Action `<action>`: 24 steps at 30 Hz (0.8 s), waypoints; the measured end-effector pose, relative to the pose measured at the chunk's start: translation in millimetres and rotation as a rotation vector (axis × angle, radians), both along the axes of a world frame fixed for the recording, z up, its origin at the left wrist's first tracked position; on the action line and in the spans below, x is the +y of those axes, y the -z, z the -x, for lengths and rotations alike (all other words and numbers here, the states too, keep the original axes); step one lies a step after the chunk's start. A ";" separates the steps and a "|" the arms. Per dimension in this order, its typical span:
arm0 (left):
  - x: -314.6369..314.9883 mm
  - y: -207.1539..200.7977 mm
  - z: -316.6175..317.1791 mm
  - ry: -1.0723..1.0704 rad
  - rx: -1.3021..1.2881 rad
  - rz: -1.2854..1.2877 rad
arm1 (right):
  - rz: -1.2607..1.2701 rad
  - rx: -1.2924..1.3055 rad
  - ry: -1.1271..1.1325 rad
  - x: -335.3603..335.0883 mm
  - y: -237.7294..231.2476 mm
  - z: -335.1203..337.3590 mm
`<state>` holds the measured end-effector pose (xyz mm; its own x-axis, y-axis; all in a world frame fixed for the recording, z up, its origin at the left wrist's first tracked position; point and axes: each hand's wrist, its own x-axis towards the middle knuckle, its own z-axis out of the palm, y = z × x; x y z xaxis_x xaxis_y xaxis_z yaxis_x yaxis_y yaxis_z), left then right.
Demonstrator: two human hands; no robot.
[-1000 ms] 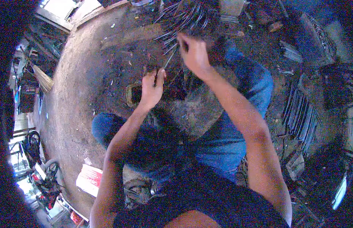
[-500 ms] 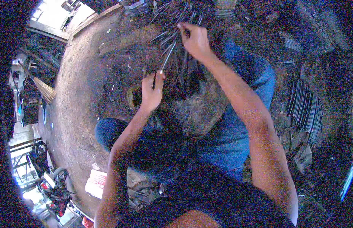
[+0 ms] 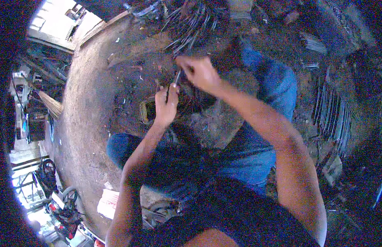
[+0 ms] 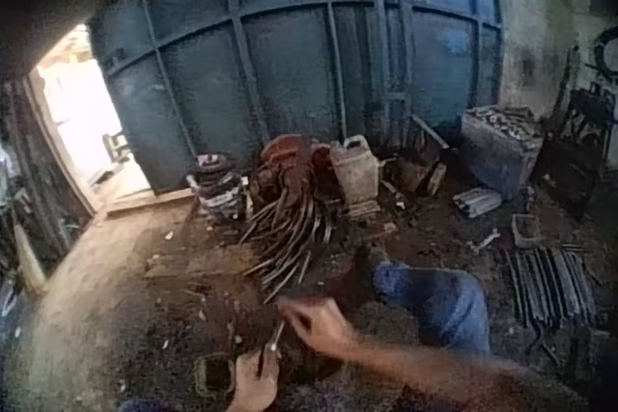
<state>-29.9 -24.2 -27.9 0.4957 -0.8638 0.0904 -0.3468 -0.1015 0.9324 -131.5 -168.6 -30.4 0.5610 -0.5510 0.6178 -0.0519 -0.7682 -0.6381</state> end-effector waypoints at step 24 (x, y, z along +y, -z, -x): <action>5.3 8.7 3.9 0.032 -0.015 0.035 | -0.073 -0.002 -0.050 32.1 4.1 7.2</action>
